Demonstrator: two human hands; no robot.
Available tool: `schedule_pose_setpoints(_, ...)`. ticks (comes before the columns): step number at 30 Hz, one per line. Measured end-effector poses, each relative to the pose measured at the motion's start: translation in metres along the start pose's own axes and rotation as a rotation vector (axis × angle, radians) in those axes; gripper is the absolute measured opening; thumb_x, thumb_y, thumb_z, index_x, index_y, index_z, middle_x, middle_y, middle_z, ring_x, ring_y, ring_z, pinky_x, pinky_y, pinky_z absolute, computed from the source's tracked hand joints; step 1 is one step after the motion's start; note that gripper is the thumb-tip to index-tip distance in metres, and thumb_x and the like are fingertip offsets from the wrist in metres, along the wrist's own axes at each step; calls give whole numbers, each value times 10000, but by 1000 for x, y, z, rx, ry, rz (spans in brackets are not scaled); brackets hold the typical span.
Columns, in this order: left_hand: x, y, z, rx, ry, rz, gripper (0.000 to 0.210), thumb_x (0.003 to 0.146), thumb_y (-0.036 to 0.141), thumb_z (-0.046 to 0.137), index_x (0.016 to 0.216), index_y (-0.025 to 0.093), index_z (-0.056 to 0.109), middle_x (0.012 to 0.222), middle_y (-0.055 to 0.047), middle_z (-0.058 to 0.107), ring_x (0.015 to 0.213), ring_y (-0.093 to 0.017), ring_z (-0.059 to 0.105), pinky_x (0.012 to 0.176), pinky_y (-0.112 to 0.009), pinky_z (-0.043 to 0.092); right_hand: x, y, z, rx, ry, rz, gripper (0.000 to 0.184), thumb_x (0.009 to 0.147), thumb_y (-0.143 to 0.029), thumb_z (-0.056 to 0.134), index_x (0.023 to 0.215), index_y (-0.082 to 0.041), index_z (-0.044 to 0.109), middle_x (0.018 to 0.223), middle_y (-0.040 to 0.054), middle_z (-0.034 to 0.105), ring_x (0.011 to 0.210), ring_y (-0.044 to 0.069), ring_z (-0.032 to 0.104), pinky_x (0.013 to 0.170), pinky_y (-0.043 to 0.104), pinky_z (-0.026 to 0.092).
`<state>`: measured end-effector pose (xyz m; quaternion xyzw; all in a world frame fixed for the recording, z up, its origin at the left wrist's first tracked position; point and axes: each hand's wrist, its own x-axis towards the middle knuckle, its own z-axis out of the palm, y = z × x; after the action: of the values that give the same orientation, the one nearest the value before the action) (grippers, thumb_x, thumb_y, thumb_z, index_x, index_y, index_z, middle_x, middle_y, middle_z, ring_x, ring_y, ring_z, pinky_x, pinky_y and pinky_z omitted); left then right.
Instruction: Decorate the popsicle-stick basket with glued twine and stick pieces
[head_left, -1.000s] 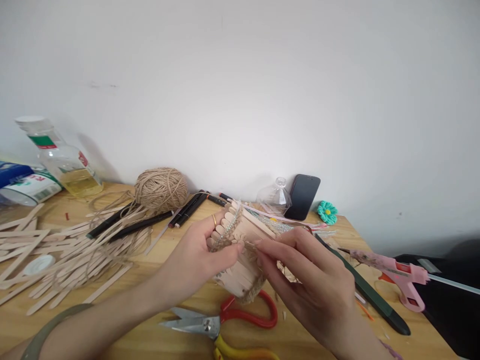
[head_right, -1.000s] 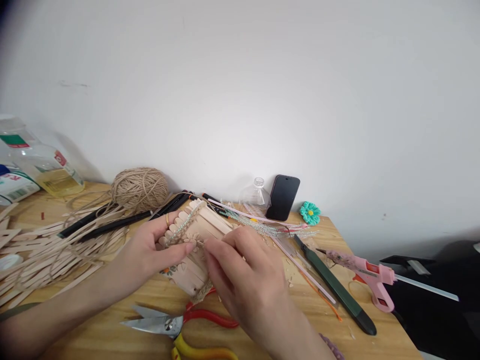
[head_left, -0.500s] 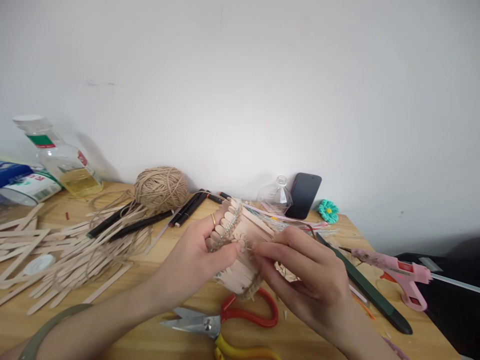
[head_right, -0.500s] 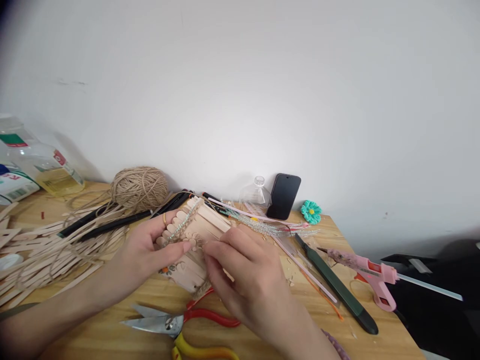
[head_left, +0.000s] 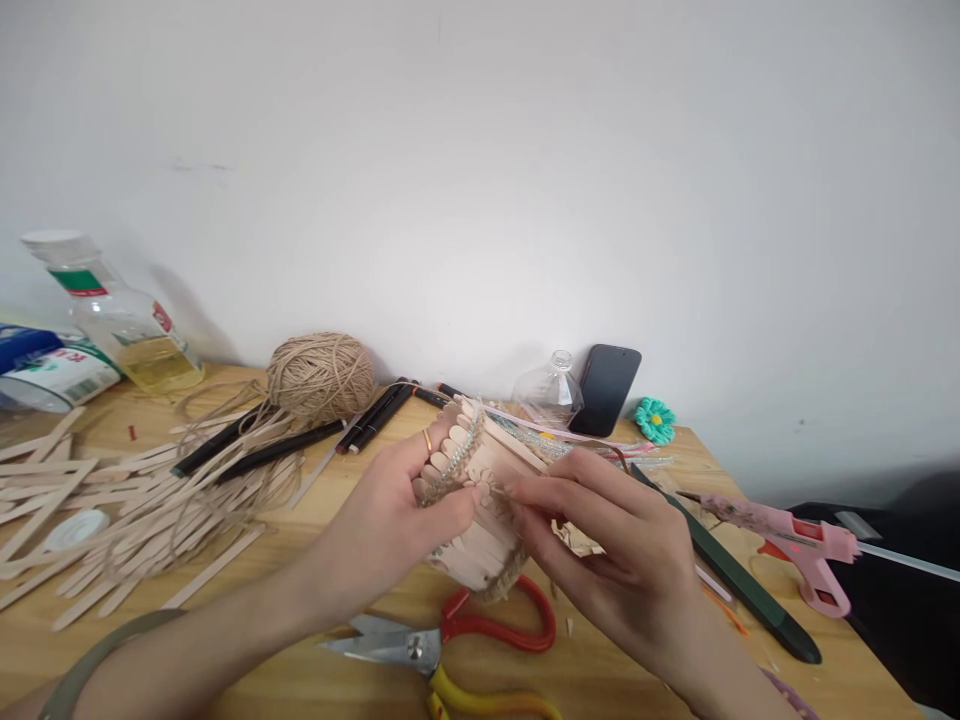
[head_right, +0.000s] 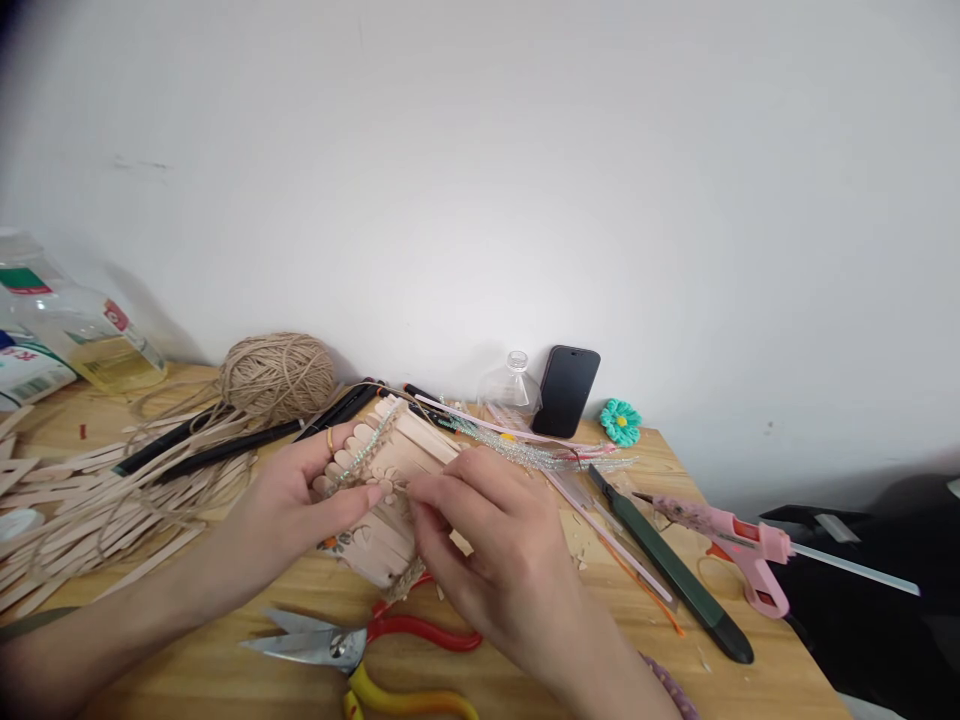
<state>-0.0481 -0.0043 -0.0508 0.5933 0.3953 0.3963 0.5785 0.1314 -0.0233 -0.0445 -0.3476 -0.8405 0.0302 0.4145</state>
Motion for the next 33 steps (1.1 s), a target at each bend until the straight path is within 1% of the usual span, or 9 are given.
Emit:
schedule_pose_setpoints(5,1,0,1,-45,-13,-47,265,803,190,568,1061,183,627,804,26,658,704,-113,549,626,-173,465,0,2,-1,7,-36,-2,127,828,-49,552,834,-132,647,677,31,568,578,120,502,511,249,413)
schedule_pose_setpoints(9,2,0,0,-30,4,-11,270,802,196,576,1067,177,626,798,23,658,706,-111,555,625,-171,463,0,4,-3,39,-79,-14,127,826,-50,556,827,-137,648,663,17,550,567,113,485,499,240,401)
schedule_pose_setpoints(12,3,0,0,-7,14,0,264,800,213,583,1057,174,630,777,24,653,662,-105,532,596,-172,453,1,4,-3,84,-30,15,122,827,-51,553,842,-143,631,692,22,571,587,112,516,512,228,433)
schedule_pose_setpoints(16,2,-1,0,6,18,-13,262,803,233,582,1054,182,635,753,25,644,659,-111,533,596,-180,454,1,3,-1,57,16,27,132,830,-56,555,860,-158,633,699,28,586,590,119,533,504,230,443)
schedule_pose_setpoints(23,2,-2,1,14,26,-3,286,788,207,577,1066,171,638,794,3,665,682,-131,562,608,-198,468,0,2,1,47,11,34,141,840,-70,543,872,-162,644,683,31,583,580,124,532,499,234,440)
schedule_pose_setpoints(27,2,-2,0,33,25,11,281,800,209,575,1073,189,636,779,18,664,673,-121,558,609,-188,463,1,2,1,62,-24,42,141,834,-66,548,834,-158,655,663,23,575,564,118,519,488,230,427)
schedule_pose_setpoints(29,3,-2,0,35,27,27,275,809,220,577,1077,195,636,812,13,674,693,-121,562,629,-188,466,1,2,1,83,-29,43,137,829,-62,554,819,-154,657,659,19,574,562,115,519,489,228,430)
schedule_pose_setpoints(33,3,-3,0,-1,29,-7,300,800,271,596,1085,187,635,827,-2,689,674,-131,568,605,-202,471,0,3,0,144,15,89,136,824,-64,550,842,-162,642,659,6,560,568,109,523,460,206,433)
